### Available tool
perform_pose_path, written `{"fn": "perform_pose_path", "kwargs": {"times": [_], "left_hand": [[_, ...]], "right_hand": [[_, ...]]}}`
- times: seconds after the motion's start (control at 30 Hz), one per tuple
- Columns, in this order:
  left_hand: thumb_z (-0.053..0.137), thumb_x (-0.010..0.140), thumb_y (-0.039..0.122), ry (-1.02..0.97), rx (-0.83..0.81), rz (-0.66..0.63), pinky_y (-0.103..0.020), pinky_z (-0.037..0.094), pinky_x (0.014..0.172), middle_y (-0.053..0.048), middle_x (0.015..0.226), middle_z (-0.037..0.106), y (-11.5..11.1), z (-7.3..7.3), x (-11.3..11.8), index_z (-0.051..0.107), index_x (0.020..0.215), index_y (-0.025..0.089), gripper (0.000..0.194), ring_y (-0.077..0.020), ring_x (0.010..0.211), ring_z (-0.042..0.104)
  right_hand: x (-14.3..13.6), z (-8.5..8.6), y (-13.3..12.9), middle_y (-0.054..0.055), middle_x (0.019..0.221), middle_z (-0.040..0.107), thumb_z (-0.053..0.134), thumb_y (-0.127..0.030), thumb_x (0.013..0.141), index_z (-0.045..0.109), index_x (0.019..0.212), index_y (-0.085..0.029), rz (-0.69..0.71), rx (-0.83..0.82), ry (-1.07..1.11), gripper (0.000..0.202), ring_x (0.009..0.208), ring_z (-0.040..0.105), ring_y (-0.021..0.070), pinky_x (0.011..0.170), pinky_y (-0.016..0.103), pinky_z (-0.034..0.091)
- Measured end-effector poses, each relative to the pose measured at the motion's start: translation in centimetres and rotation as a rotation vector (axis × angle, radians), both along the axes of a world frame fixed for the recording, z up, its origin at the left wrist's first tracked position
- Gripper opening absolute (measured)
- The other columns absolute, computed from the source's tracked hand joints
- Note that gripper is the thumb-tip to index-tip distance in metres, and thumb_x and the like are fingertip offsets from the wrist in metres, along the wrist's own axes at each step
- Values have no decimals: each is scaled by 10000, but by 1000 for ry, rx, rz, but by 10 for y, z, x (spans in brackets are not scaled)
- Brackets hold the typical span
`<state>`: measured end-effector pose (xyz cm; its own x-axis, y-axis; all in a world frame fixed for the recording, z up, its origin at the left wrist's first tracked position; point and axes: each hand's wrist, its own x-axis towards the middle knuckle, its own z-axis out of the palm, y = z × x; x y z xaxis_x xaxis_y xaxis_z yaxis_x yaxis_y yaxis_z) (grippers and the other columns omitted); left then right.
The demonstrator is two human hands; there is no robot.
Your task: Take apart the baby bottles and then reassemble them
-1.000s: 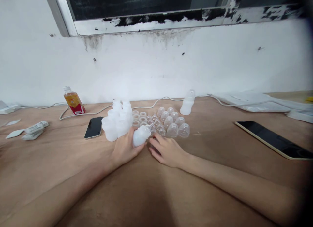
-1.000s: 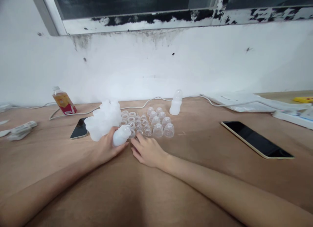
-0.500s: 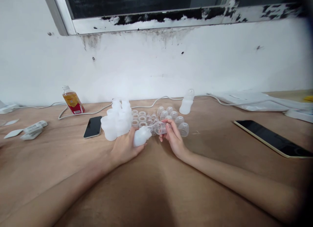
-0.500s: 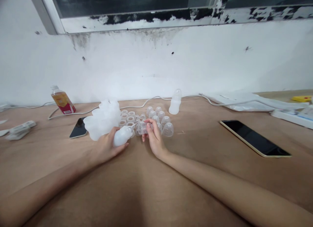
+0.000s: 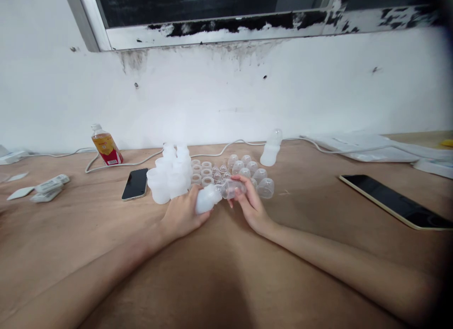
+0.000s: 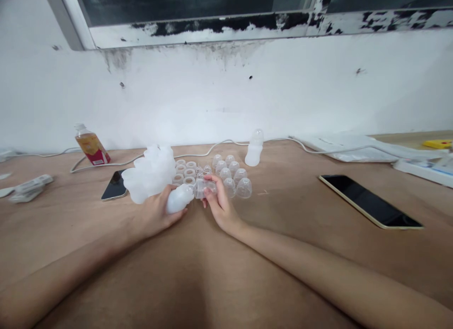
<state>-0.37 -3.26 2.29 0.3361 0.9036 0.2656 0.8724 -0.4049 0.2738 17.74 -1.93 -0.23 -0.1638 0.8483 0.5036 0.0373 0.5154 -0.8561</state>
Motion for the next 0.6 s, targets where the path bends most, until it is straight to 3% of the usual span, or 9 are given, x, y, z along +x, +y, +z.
{"fn": "perform_pose_path", "kwargs": {"times": [0.13,0.2,0.3,0.4,0.6], "left_hand": [[454,718,418,50,5,-3,-312,432,576,-55,875,609,0,0,1,344,1073,191,436,-249,743,599],[446,719,416,75,7,-4,-312,431,559,-59,872,608,-1,0,1,340,1074,187,435,-251,727,600],[447,713,400,132,12,-17,-309,427,536,-72,892,601,-2,1,1,341,1072,180,435,-257,722,599],[453,701,384,178,4,-55,-309,424,535,-75,883,599,-1,2,0,347,1063,172,433,-263,730,595],[464,683,420,143,-118,-97,-315,416,578,-62,837,598,1,7,-4,352,1070,177,471,-264,749,588]], "right_hand": [[0,1,-3,-9,726,441,344,-322,845,334,1079,-229,11,53,-103,252,591,452,102,613,273,423],[1,1,-3,30,873,448,353,-308,841,337,1079,-230,11,102,-162,251,637,467,104,607,271,432],[3,3,-3,78,1074,383,363,-267,833,358,1064,-222,12,216,-299,235,882,465,155,723,309,430],[5,5,0,82,1062,394,413,-245,809,344,1072,-214,46,345,-418,273,1031,386,193,858,378,363],[5,7,5,88,1043,399,496,-230,766,304,1100,-211,85,458,-505,387,1013,386,196,849,382,367]]}}
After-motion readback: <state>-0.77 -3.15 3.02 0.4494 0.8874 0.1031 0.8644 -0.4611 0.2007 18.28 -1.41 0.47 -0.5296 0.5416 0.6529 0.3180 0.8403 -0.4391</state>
